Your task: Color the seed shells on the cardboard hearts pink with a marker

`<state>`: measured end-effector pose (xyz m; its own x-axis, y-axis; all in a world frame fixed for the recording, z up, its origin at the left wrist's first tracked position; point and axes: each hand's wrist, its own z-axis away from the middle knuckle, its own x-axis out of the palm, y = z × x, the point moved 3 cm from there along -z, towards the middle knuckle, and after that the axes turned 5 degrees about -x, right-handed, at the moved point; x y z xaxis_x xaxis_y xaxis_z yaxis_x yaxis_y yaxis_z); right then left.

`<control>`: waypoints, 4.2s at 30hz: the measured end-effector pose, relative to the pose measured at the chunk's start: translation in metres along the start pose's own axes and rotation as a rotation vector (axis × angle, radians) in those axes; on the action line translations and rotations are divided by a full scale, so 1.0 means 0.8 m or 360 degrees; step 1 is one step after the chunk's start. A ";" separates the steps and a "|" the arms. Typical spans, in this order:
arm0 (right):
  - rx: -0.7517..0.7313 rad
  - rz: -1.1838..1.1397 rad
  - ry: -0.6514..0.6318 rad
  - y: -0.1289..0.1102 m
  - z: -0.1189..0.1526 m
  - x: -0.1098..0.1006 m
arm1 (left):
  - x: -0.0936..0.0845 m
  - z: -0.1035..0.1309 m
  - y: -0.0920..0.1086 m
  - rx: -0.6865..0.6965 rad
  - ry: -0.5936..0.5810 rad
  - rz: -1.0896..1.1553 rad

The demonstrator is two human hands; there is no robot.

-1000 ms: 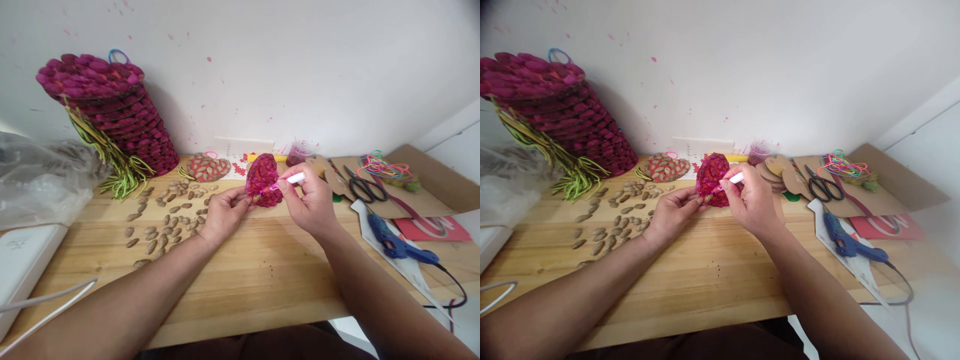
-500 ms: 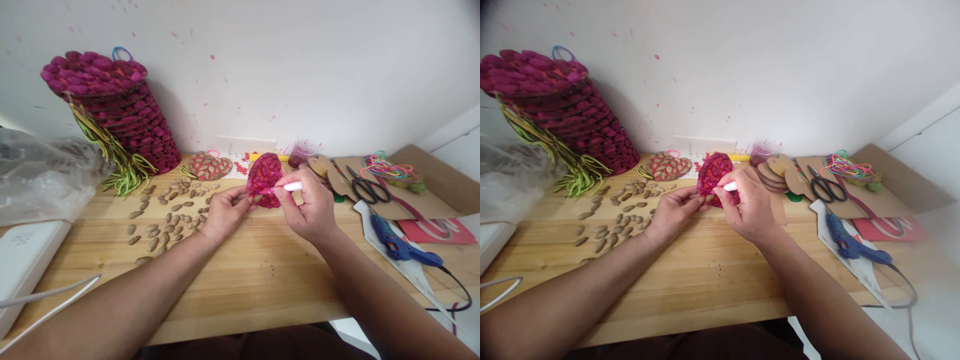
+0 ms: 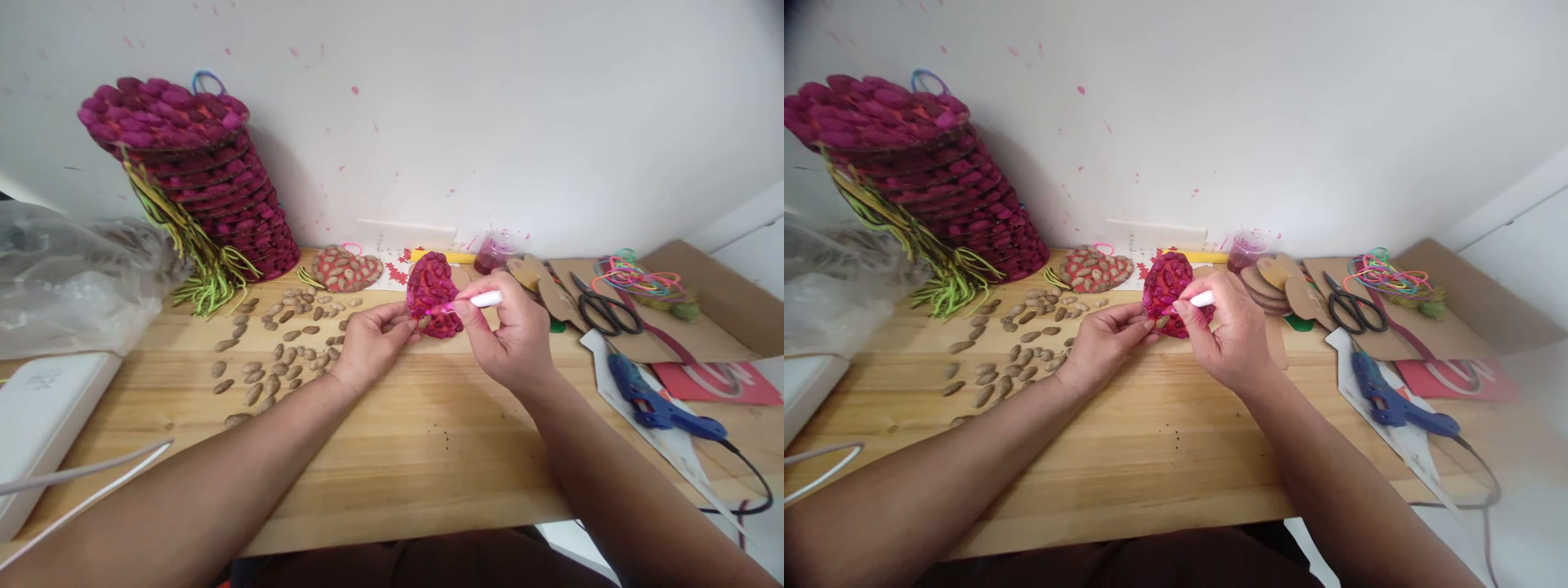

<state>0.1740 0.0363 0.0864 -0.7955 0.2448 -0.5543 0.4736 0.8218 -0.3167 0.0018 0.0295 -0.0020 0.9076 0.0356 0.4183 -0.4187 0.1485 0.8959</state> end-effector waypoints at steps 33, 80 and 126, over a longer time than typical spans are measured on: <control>-0.0063 0.0008 -0.0117 -0.009 -0.001 0.004 | -0.001 0.001 0.007 -0.0056 0.0069 0.0109; -0.0260 -0.0047 -0.0330 -0.010 -0.005 0.001 | 0.000 0.002 0.011 -0.0154 0.0101 0.0214; -0.0287 -0.0026 -0.0186 -0.005 -0.004 -0.005 | 0.000 0.001 0.012 -0.0184 0.0140 0.0245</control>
<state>0.1740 0.0341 0.0923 -0.7483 0.1777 -0.6391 0.3772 0.9065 -0.1897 -0.0022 0.0301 0.0070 0.8343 0.1523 0.5298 -0.5512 0.2466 0.7971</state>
